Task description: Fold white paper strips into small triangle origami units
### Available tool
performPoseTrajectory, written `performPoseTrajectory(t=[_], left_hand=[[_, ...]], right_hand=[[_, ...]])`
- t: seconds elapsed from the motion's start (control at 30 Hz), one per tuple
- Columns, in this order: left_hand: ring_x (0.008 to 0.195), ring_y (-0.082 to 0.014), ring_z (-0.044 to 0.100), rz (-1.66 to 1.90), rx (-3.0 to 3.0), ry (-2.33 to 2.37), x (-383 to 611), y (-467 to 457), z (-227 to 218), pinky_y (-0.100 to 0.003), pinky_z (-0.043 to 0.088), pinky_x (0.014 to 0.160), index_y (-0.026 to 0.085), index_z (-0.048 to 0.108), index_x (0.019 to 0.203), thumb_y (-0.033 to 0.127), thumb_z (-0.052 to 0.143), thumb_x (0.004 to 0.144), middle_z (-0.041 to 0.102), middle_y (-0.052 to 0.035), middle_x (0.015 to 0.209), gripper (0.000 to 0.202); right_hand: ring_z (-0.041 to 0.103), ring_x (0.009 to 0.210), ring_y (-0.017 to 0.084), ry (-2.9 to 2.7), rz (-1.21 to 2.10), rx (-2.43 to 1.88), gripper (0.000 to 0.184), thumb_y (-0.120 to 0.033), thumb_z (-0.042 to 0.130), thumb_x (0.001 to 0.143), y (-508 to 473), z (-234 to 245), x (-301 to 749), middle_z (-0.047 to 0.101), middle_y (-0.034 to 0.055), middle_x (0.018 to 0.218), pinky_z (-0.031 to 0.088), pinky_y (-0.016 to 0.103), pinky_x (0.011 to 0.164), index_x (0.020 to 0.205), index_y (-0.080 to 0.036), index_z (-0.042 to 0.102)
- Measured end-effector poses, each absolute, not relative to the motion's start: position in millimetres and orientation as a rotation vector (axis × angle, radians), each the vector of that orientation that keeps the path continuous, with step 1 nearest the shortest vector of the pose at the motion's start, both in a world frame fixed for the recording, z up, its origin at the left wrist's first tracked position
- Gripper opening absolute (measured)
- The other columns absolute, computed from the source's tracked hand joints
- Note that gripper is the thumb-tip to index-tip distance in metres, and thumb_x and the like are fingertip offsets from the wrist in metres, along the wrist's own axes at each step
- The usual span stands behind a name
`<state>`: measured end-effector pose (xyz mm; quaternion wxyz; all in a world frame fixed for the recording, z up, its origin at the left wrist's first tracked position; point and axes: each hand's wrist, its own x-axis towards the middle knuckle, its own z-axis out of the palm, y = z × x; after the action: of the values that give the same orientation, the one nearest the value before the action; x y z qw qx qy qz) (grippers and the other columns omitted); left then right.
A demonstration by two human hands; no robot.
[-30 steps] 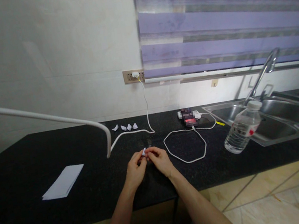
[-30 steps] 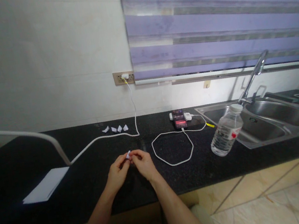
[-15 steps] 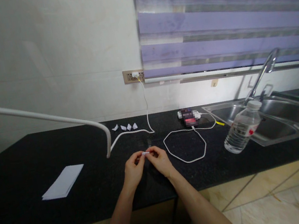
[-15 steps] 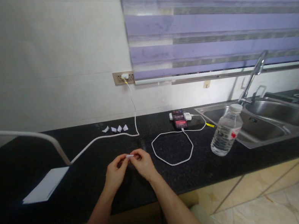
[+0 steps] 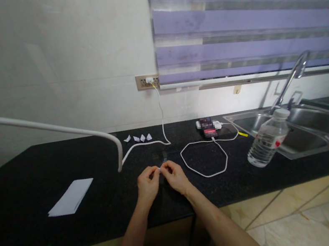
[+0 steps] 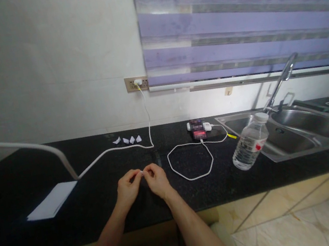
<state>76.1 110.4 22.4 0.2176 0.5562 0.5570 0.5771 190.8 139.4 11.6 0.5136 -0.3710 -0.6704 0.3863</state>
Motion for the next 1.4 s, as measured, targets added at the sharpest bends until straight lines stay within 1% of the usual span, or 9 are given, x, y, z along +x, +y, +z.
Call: performPoseTrajectory(t=[0.1, 0.2, 0.4, 0.6, 0.8, 0.97, 1.1, 1.27, 1.4], left_hand=[[0.07, -0.0173, 0.055, 1.644, 1.391, 1.548, 77.2, 111.4, 22.9, -0.025, 0.041, 0.07, 0.021, 0.065, 0.067, 0.029, 0.059, 0.063, 0.064, -0.0023, 0.071, 0.011], [0.068, -0.0173, 0.057, 1.61, 1.316, 1.523, 75.8, 111.9, 23.6, -0.025, 0.042, 0.068, 0.02, 0.066, 0.073, 0.03, 0.058, 0.064, 0.065, -0.0025, 0.073, 0.016], [0.063, -0.0149, 0.056, 1.528, 1.379, 1.593, 72.0, 112.7, 20.8, -0.023, 0.041, 0.063, 0.02, 0.065, 0.071, 0.03, 0.058, 0.064, 0.064, -0.0009, 0.068, 0.014], [0.061, -0.0142, 0.054, 1.514, 1.374, 1.608, 70.7, 113.2, 19.4, -0.023, 0.04, 0.06, 0.019, 0.064, 0.069, 0.033, 0.057, 0.065, 0.062, 0.0, 0.065, 0.016], [0.065, -0.0164, 0.056, 1.531, 1.334, 1.646, 69.0, 114.2, 19.6, -0.025, 0.04, 0.063, 0.019, 0.065, 0.067, 0.031, 0.06, 0.061, 0.065, -0.0016, 0.069, 0.014], [0.065, -0.016, 0.057, 1.531, 1.309, 1.669, 69.4, 115.2, 18.7, -0.025, 0.043, 0.062, 0.017, 0.064, 0.074, 0.035, 0.056, 0.065, 0.065, -0.0026, 0.071, 0.021], [0.068, -0.0165, 0.06, 1.525, 1.322, 1.642, 70.8, 115.7, 19.8, -0.026, 0.045, 0.065, 0.015, 0.064, 0.078, 0.035, 0.054, 0.067, 0.066, -0.0039, 0.075, 0.025], [0.071, -0.0168, 0.061, 1.525, 1.31, 1.645, 71.0, 115.7, 20.0, -0.026, 0.047, 0.067, 0.014, 0.063, 0.082, 0.034, 0.053, 0.068, 0.067, -0.0051, 0.078, 0.026], [0.074, -0.0171, 0.062, 1.512, 1.299, 1.641, 73.3, 114.1, 23.6, -0.027, 0.048, 0.07, 0.014, 0.063, 0.086, 0.029, 0.054, 0.067, 0.067, -0.006, 0.084, 0.026]], right_hand=[[0.048, 0.061, 0.012, -1.576, 0.964, -0.887, 0.018, -0.031, 0.049, 0.075, 140.4, 13.0, 191.1, 0.055, -0.0003, 0.065, 0.039, 0.022, 0.058, 0.071, -0.017, 0.06], [0.051, 0.062, 0.012, -1.544, 1.038, -0.877, 0.02, -0.032, 0.049, 0.075, 142.9, 13.3, 192.2, 0.058, 0.0007, 0.067, 0.04, 0.023, 0.058, 0.075, -0.017, 0.062], [0.049, 0.055, 0.012, -1.424, 1.121, -0.914, 0.02, -0.034, 0.053, 0.072, 148.3, 7.4, 192.9, 0.055, -0.0003, 0.06, 0.038, 0.022, 0.052, 0.074, -0.016, 0.062], [0.045, 0.053, 0.01, -1.482, 1.018, -0.936, 0.018, -0.032, 0.052, 0.072, 144.5, 12.1, 194.3, 0.051, -0.0021, 0.058, 0.036, 0.021, 0.052, 0.069, -0.016, 0.06], [0.047, 0.055, 0.011, -1.496, 1.01, -0.923, 0.018, -0.031, 0.052, 0.072, 142.3, 15.5, 193.6, 0.053, -0.0017, 0.059, 0.037, 0.022, 0.054, 0.065, -0.016, 0.059], [0.052, 0.06, 0.012, -1.488, 1.118, -0.883, 0.022, -0.034, 0.049, 0.075, 145.2, 10.8, 192.4, 0.058, 0.0005, 0.064, 0.041, 0.022, 0.058, 0.073, -0.016, 0.062], [0.054, 0.063, 0.013, -1.494, 1.125, -0.894, 0.022, -0.032, 0.05, 0.075, 145.8, 8.3, 191.9, 0.061, 0.0021, 0.069, 0.042, 0.023, 0.059, 0.08, -0.015, 0.064], [0.055, 0.064, 0.013, -1.532, 1.096, -0.89, 0.02, -0.028, 0.051, 0.072, 144.6, 8.4, 192.0, 0.061, 0.0019, 0.069, 0.043, 0.024, 0.061, 0.08, -0.016, 0.065], [0.054, 0.063, 0.013, -1.538, 1.091, -0.899, 0.022, -0.03, 0.052, 0.073, 145.4, 7.5, 192.0, 0.061, 0.0023, 0.068, 0.042, 0.023, 0.059, 0.08, -0.015, 0.065]])
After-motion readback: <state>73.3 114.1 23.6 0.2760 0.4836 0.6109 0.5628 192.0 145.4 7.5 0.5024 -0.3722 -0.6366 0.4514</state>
